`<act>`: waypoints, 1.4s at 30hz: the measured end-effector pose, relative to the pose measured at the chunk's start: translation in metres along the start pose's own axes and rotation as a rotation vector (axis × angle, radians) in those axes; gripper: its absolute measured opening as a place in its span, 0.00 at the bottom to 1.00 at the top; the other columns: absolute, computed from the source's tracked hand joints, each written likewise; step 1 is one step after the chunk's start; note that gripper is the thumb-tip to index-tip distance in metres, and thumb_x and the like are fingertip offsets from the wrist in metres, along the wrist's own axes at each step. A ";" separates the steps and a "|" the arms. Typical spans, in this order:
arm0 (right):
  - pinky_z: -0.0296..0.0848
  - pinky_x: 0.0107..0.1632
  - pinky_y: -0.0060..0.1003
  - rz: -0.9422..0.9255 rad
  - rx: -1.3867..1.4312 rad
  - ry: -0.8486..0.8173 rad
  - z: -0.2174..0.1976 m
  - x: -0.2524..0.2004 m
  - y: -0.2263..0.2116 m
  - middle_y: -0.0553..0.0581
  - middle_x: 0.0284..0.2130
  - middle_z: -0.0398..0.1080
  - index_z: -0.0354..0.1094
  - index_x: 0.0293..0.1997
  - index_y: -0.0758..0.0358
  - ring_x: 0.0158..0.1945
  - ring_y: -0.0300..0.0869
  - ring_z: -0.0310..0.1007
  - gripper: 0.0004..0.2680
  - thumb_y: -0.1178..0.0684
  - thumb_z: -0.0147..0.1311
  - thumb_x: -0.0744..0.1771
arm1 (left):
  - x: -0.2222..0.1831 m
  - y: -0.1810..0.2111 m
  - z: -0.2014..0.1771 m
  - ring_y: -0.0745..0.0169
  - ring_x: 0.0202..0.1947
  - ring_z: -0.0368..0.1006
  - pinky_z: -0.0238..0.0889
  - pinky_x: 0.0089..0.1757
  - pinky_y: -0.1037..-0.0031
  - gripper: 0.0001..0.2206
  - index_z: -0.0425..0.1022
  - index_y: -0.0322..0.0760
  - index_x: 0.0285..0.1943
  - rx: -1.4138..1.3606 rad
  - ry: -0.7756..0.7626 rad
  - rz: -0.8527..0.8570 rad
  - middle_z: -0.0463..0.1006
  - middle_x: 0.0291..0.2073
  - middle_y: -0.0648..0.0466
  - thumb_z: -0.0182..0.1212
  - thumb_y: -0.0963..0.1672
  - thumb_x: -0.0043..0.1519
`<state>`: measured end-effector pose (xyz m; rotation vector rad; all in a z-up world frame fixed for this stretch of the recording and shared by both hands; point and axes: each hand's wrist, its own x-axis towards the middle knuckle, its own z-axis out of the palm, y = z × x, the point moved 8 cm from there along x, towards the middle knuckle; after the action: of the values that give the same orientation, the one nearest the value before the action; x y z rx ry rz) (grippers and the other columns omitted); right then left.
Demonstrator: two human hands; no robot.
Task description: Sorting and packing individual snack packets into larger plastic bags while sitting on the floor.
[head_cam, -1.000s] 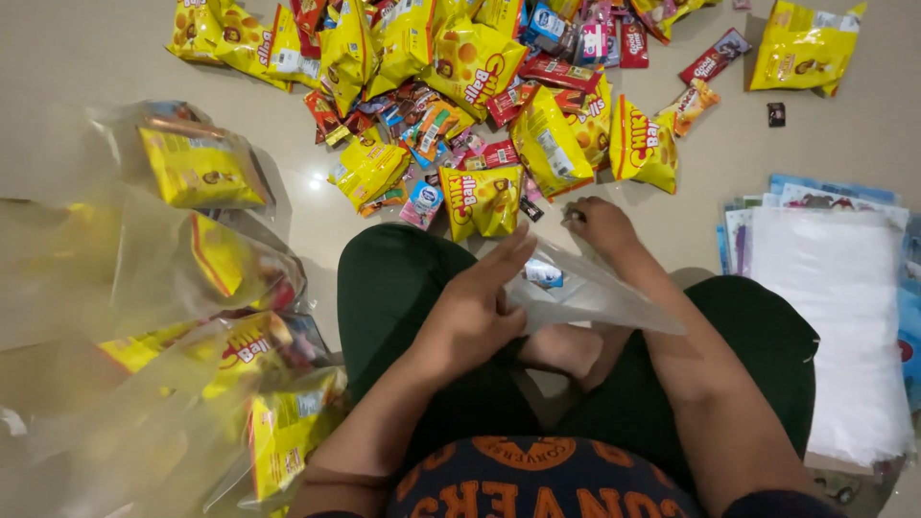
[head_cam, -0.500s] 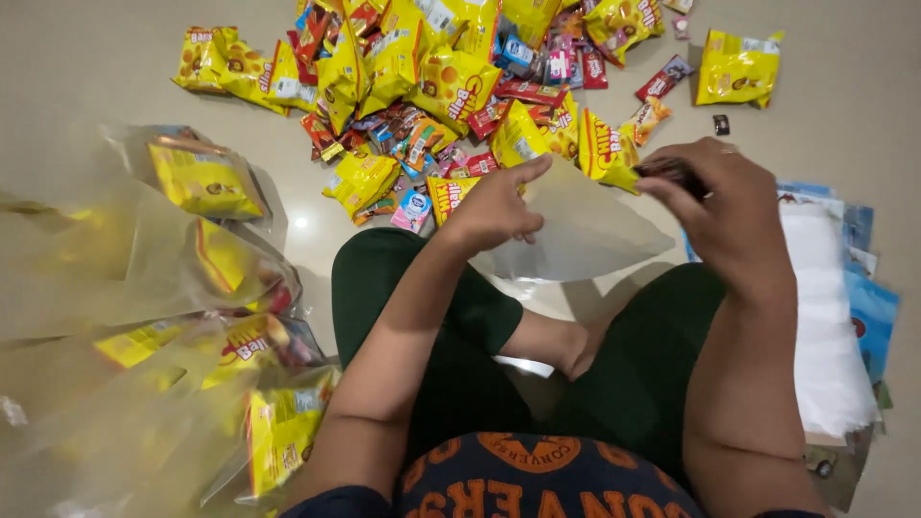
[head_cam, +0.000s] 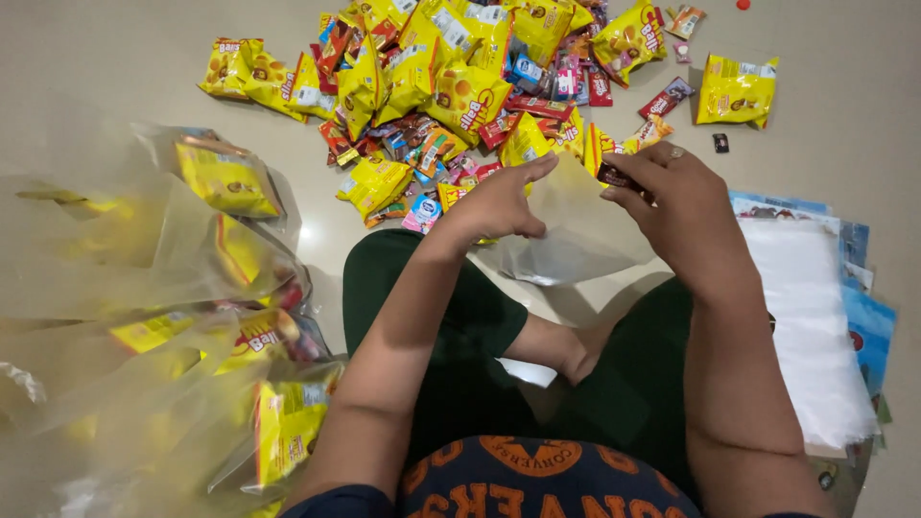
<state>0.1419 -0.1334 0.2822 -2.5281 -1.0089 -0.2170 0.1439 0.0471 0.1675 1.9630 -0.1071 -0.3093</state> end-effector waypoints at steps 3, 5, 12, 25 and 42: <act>0.76 0.43 0.47 -0.071 0.027 0.065 -0.011 -0.005 -0.016 0.67 0.43 0.74 0.74 0.66 0.58 0.42 0.58 0.77 0.18 0.57 0.66 0.67 | -0.013 0.018 -0.004 0.55 0.33 0.84 0.80 0.36 0.74 0.43 0.60 0.35 0.76 -0.009 -0.003 -0.023 0.62 0.74 0.44 0.72 0.36 0.46; 0.76 0.43 0.51 -0.099 0.022 0.075 -0.003 -0.004 -0.015 0.67 0.43 0.75 0.71 0.68 0.56 0.43 0.60 0.77 0.21 0.56 0.68 0.66 | -0.014 0.020 -0.005 0.54 0.32 0.84 0.80 0.35 0.73 0.43 0.60 0.34 0.76 -0.025 -0.001 -0.023 0.62 0.74 0.42 0.72 0.36 0.45; 0.71 0.55 0.57 -0.035 -0.029 0.286 -0.018 0.001 0.026 0.75 0.51 0.73 0.71 0.70 0.67 0.53 0.67 0.72 0.25 0.54 0.75 0.65 | -0.010 0.001 -0.005 0.41 0.49 0.81 0.77 0.44 0.66 0.45 0.60 0.39 0.77 0.064 0.009 0.033 0.61 0.75 0.46 0.72 0.38 0.44; 0.44 0.72 0.74 0.592 -0.033 -0.238 0.256 0.017 0.224 0.81 0.74 0.39 0.36 0.78 0.75 0.77 0.75 0.30 0.42 0.48 0.66 0.60 | -0.065 0.014 -0.019 0.47 0.34 0.82 0.75 0.36 0.68 0.44 0.58 0.48 0.77 0.054 0.051 0.006 0.57 0.77 0.46 0.69 0.37 0.47; 0.50 0.64 0.82 0.609 -0.210 -0.388 0.342 0.015 0.289 0.54 0.80 0.31 0.32 0.82 0.39 0.79 0.62 0.25 0.35 0.45 0.56 0.66 | -0.059 0.033 -0.011 0.51 0.30 0.80 0.73 0.30 0.72 0.42 0.54 0.38 0.79 0.038 -0.038 -0.084 0.52 0.78 0.41 0.65 0.38 0.51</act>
<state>0.3493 -0.1670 -0.1136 -3.0011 -0.2969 0.3747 0.0925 0.0560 0.2119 2.0032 -0.0561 -0.4025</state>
